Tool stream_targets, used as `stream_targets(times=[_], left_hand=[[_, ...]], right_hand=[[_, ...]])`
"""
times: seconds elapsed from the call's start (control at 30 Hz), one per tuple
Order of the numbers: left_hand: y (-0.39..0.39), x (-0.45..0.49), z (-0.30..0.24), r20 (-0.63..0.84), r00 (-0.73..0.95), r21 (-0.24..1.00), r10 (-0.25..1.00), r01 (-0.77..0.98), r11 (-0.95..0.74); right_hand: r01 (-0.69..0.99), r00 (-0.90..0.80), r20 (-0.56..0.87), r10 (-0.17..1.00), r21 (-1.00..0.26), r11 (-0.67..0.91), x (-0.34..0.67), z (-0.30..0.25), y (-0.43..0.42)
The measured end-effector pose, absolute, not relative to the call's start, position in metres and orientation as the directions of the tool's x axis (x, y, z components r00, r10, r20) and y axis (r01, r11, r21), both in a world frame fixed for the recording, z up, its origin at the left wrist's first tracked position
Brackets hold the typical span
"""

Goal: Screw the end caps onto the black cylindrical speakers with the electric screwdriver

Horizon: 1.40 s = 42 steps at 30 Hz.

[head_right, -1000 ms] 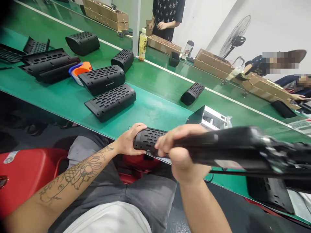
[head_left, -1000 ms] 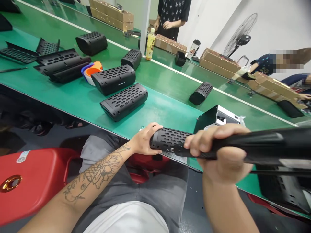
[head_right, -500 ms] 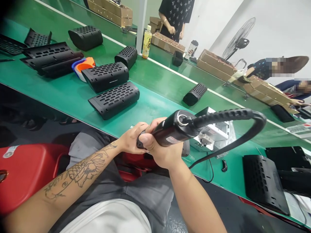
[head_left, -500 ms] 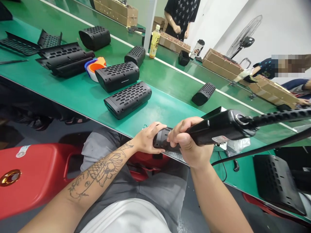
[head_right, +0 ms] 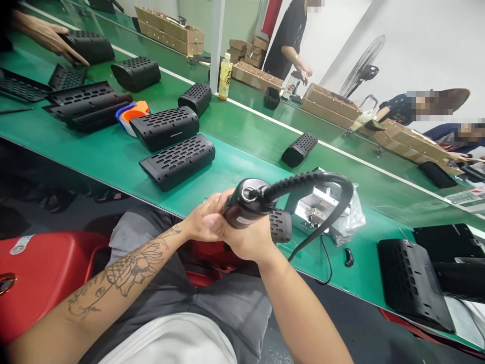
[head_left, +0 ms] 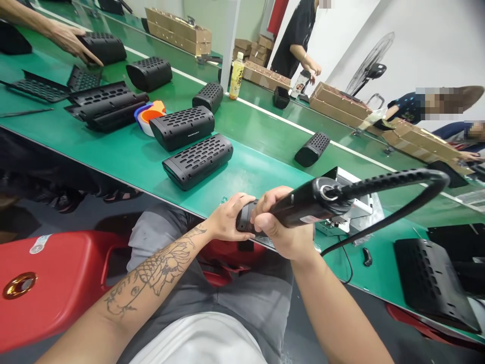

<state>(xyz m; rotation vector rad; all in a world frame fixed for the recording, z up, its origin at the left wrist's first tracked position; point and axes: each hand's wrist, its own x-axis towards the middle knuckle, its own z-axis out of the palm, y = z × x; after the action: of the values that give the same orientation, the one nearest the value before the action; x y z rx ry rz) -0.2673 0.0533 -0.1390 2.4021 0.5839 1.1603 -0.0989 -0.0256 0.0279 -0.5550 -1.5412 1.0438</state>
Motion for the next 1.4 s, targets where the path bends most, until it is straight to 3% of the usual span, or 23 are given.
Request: stream_targets(times=[0.13, 0.27, 0.37, 0.43, 0.53, 0.6, 0.7, 0.8, 0.9, 1.0, 1.13, 1.4], left_hand=[[0.025, -0.262, -0.146, 0.737, 0.406, 0.432, 0.541, 0.333, -0.838], [-0.044, -0.245, -0.161, 0.805, 0.198, 0.364, 0.559, 0.58, -0.729], [-0.096, -0.23, -0.162, 0.794, 0.253, 0.336, 0.554, 0.576, -0.745], [-0.111, -0.222, -0.154, 0.795, 0.345, 0.325, 0.5, 0.454, -0.83], [-0.09, -0.213, -0.121, 0.828, 0.47, 0.248, 0.304, 0.18, -0.952], [-0.052, -0.208, -0.089, 0.785, 0.589, 0.141, 0.191, 0.129, -0.981], [0.013, -0.199, -0.043, 0.4, 0.903, 0.052, 0.157, 0.148, -0.988], [0.048, -0.192, -0.018, 0.159, 0.953, 0.058, 0.259, 0.253, -0.966], [0.045, -0.191, -0.015, 0.119, 0.887, 0.015, 0.445, 0.447, -0.895], [0.029, -0.194, -0.021, 0.121, 0.783, 0.031, 0.61, 0.612, -0.791], [0.021, -0.197, -0.026, 0.138, 0.759, 0.034, 0.637, 0.639, -0.768], [0.02, -0.198, -0.027, 0.16, 0.758, 0.054, 0.632, 0.633, -0.772]], right_hand=[[-0.114, -0.126, 0.566, 0.814, -0.824, 0.555, -0.084, 0.048, -0.037], [0.128, 0.292, 0.664, 0.688, -0.74, 0.66, -0.019, 0.067, -0.037], [0.455, 0.528, 0.676, 0.514, -0.736, 0.501, 0.049, 0.063, -0.024], [0.537, 0.599, 0.669, 0.44, -0.743, 0.399, 0.09, 0.05, -0.014], [0.497, 0.6, 0.658, 0.456, -0.753, 0.432, 0.127, 0.024, -0.006], [0.399, 0.591, 0.633, 0.5, -0.768, 0.501, 0.134, 0.011, -0.007], [0.348, 0.569, 0.631, 0.528, -0.766, 0.541, 0.128, 0.007, -0.018], [0.337, 0.547, 0.62, 0.562, -0.778, 0.531, 0.113, 0.019, -0.039], [0.251, 0.474, 0.645, 0.599, -0.751, 0.611, 0.094, 0.037, -0.065], [0.077, 0.293, 0.677, 0.675, -0.721, 0.689, 0.073, 0.049, -0.085], [-0.061, 0.141, 0.665, 0.733, -0.733, 0.677, 0.05, 0.048, -0.088], [-0.035, 0.094, 0.628, 0.773, -0.774, 0.633, 0.034, 0.033, -0.066]])
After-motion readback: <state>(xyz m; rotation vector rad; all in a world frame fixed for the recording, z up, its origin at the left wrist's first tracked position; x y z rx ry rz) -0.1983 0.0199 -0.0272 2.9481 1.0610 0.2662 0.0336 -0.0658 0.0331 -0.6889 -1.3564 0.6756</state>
